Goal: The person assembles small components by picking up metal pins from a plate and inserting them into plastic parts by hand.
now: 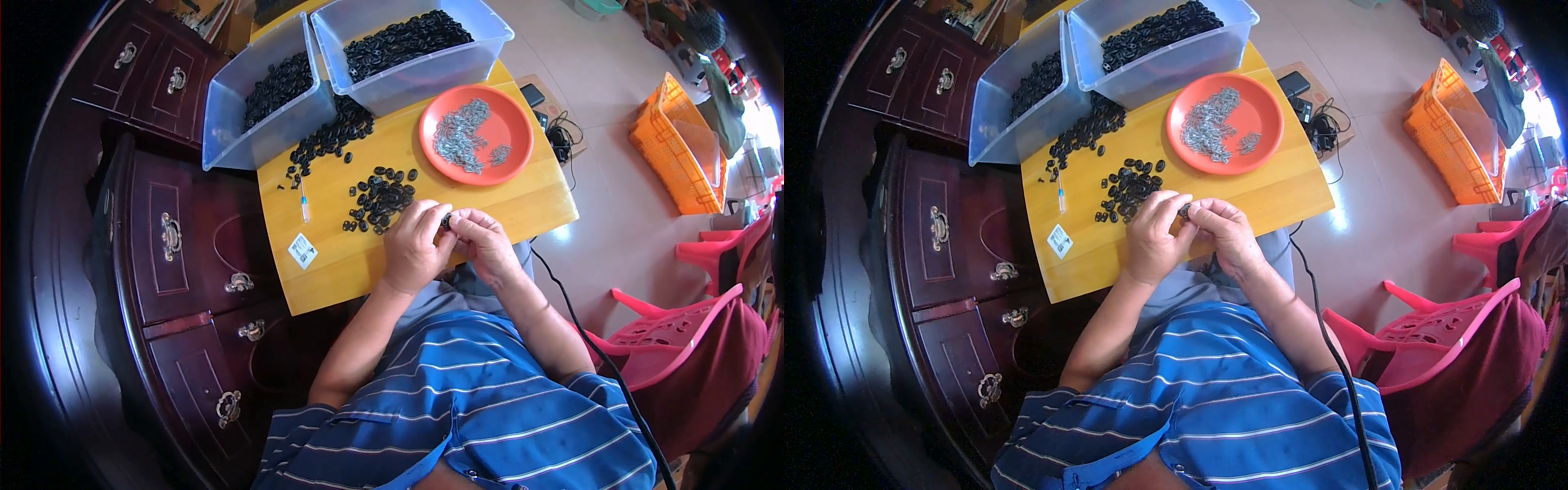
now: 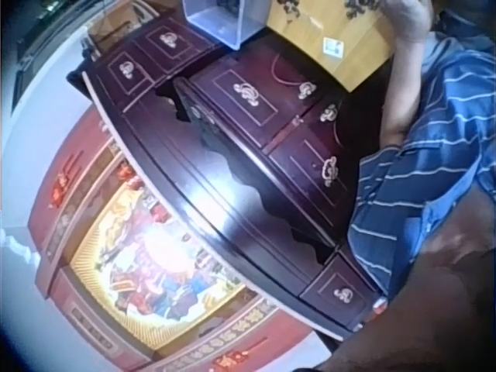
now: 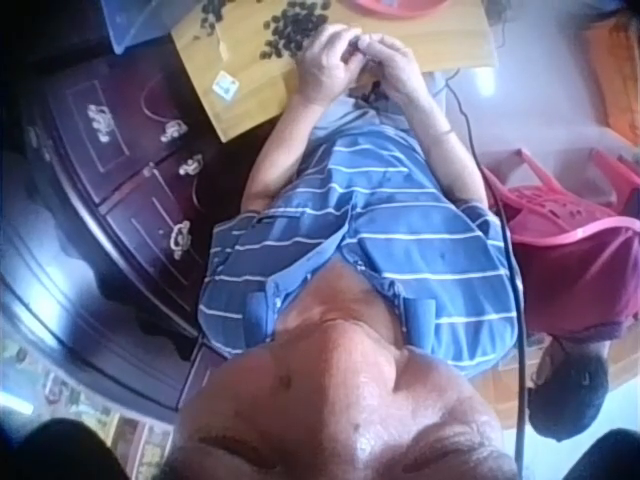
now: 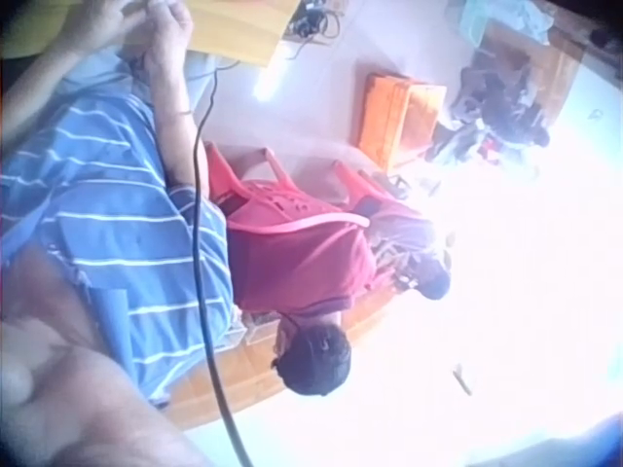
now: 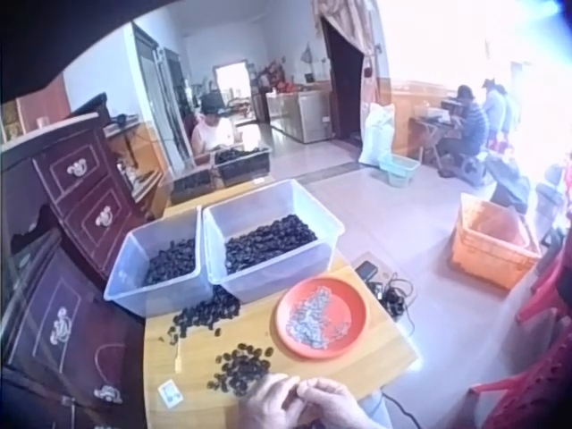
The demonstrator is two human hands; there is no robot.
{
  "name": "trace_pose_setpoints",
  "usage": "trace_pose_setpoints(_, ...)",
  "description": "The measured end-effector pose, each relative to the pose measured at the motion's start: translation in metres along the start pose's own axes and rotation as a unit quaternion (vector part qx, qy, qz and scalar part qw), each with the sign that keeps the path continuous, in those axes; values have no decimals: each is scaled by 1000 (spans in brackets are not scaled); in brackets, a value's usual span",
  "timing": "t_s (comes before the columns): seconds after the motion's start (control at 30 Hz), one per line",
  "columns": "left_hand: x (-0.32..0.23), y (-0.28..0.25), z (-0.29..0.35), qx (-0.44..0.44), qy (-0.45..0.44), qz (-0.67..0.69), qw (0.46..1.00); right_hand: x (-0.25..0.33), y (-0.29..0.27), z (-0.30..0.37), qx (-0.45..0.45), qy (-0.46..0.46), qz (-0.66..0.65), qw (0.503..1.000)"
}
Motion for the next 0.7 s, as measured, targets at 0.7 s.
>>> trace_pose_setpoints(0.7,-11,10,-15,36,-12,11,999,-2,-12,-4,12,9,-78,997)
Point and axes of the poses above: each hand's wrist, its own z-axis away from the middle knuckle, its own y-axis out of the palm, x = y × z, the point moved 6 cm from there along -z, towards the middle knuckle, and after that the axes turned 8 degrees about z, right-handed, at the moved point
